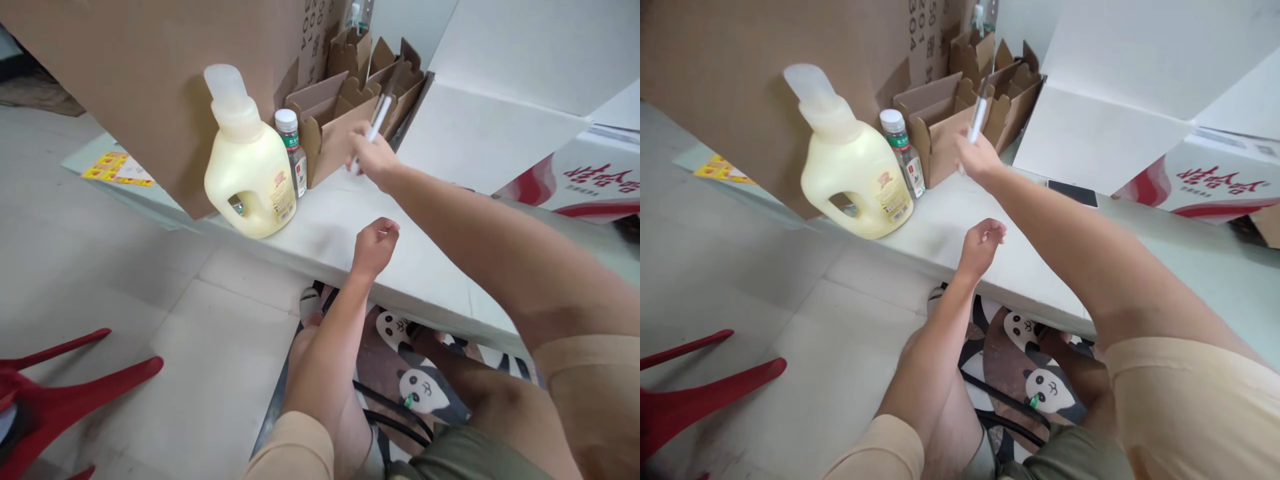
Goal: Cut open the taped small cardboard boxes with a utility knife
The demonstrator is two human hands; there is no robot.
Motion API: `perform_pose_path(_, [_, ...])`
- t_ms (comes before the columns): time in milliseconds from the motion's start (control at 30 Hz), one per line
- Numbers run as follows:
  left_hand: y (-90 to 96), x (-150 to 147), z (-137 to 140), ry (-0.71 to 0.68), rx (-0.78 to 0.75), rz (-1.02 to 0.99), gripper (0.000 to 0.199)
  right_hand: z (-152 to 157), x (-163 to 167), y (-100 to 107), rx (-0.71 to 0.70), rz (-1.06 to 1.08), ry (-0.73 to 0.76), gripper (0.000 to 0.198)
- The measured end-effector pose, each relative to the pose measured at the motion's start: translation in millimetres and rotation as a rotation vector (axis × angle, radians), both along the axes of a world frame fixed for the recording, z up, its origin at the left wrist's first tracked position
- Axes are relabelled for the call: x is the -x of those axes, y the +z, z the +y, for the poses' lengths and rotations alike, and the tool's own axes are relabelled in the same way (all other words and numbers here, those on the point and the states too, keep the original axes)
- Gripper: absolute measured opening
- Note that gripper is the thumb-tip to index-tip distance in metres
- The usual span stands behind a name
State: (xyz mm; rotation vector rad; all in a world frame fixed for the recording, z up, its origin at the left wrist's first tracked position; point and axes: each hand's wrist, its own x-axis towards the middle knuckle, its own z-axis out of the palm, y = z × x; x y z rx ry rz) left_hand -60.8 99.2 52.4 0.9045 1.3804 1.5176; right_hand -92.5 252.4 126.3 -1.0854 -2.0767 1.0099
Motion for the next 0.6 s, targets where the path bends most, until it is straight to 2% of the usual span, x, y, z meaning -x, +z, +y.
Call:
perform_pose_path(100, [4.0, 0, -3, -0.037, 0.020, 0.029, 0.013, 5, 34, 13, -0.071, -0.044, 0.100, 0.039])
perform_pose_path(167, [3.9, 0, -3, -0.050, 0.017, 0.033, 0.013, 6, 37, 15, -0.192, -0.181, 0.121, 0.030])
perform_pose_path(267, [-0.7, 0, 0, -0.027, 0.004, 0.034, 0.011, 9, 18, 9, -0.353, -0.292, 0.062, 0.012])
perform_pose_path(367, [-6.1, -1, 3, 0.051, -0.059, 0.026, 0.009, 10, -22, 3, -0.382, -0.246, -0.026, 0.012])
perform_pose_path(433, [-8.0, 0, 3, 0.143, -0.110, 0.024, 0.009, 5, -60, 3, -0.371, -0.237, -0.065, 0.015])
perform_pose_path(500, [-8.3, 1, 0, 0.260, -0.157, 0.049, 0.011, -6, -107, 4, -0.344, -0.217, -0.092, 0.014])
perform_pose_path(600, [-8.7, 5, -2, 0.429, -0.202, 0.115, 0.015, -34, -190, 3, -0.236, -0.040, -0.180, 0.016])
